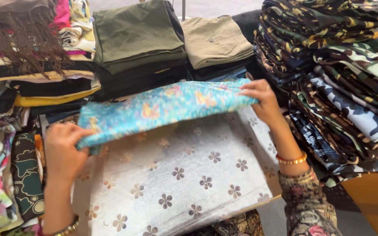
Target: Fold several pieces of patterned and solid-colored clothing on a table.
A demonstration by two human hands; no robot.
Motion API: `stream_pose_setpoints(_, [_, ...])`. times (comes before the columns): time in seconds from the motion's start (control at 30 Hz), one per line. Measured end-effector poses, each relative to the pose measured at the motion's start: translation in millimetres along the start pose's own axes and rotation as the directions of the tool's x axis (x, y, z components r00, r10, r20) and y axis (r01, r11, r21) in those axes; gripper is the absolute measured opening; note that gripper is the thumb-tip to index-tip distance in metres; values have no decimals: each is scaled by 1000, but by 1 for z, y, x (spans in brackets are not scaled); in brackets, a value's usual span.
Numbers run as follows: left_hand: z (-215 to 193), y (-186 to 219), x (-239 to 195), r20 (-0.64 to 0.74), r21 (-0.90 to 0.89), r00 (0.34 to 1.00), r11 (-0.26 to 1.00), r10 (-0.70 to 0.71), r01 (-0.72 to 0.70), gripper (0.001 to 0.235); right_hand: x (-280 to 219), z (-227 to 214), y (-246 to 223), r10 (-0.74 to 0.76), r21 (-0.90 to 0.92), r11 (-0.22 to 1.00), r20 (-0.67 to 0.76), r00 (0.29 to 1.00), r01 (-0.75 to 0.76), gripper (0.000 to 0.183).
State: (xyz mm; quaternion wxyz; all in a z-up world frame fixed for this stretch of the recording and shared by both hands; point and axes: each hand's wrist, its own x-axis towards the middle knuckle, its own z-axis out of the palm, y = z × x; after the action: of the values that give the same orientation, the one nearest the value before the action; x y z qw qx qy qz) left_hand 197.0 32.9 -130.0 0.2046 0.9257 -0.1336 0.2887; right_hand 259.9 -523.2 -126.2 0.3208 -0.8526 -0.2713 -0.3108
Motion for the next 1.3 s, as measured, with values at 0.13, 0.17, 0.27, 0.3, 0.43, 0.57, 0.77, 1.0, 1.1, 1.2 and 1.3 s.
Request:
stream_pose_setpoints(0.13, [40, -7, -56, 116, -55, 991, 996, 74, -68, 34, -60, 13, 4, 40, -42, 999, 136, 990, -34, 52])
stream_pose_setpoints(0.17, [50, -9, -68, 189, -60, 980, 997, 67, -57, 39, -74, 16, 6, 93, -52, 995, 188, 978, -85, 55])
stream_pose_setpoints(0.27, [64, -13, -100, 290, -63, 957, 998, 8, 11, 36, -104, 15, 4, 174, -108, 983, 290, 941, -149, 51])
stream_pose_setpoints(0.3, [66, -14, -110, 299, -66, 954, 998, 7, 14, 36, -112, 14, 3, 182, -108, 982, 295, 938, -157, 51])
stream_pose_setpoints(0.43, [71, -13, -140, 338, -33, 940, 997, -54, 69, 26, -139, 5, 2, 225, -178, 969, 370, 901, -169, 45])
stream_pose_setpoints(0.57, [73, -8, -157, 543, 142, 832, 989, -116, 46, 25, -156, -6, -3, 329, -313, 930, 475, 816, -193, 44])
stream_pose_setpoints(0.77, [67, 79, -105, 437, -138, 899, 990, 36, 27, 39, -101, -6, -65, 267, -270, 957, 661, 701, -110, 78])
stream_pose_setpoints(1.0, [163, 86, -86, 531, -200, 783, 945, 325, -257, 72, -103, 98, -18, 170, -180, 982, 756, 632, -49, 73])
stream_pose_setpoints(1.1, [140, 18, -93, 631, 165, 740, 972, -233, 166, 85, -107, 69, 26, 485, -414, 871, 632, 605, -265, 77])
stream_pose_setpoints(1.2, [132, 4, -94, 486, 385, 765, 889, -423, 247, 76, -99, 63, 15, 601, -531, 789, 565, 565, -309, 72])
stream_pose_setpoints(1.3, [173, 41, -86, 322, 43, 908, 962, -269, 269, 61, -84, 111, -24, 369, -432, 895, 579, 727, -110, 72])
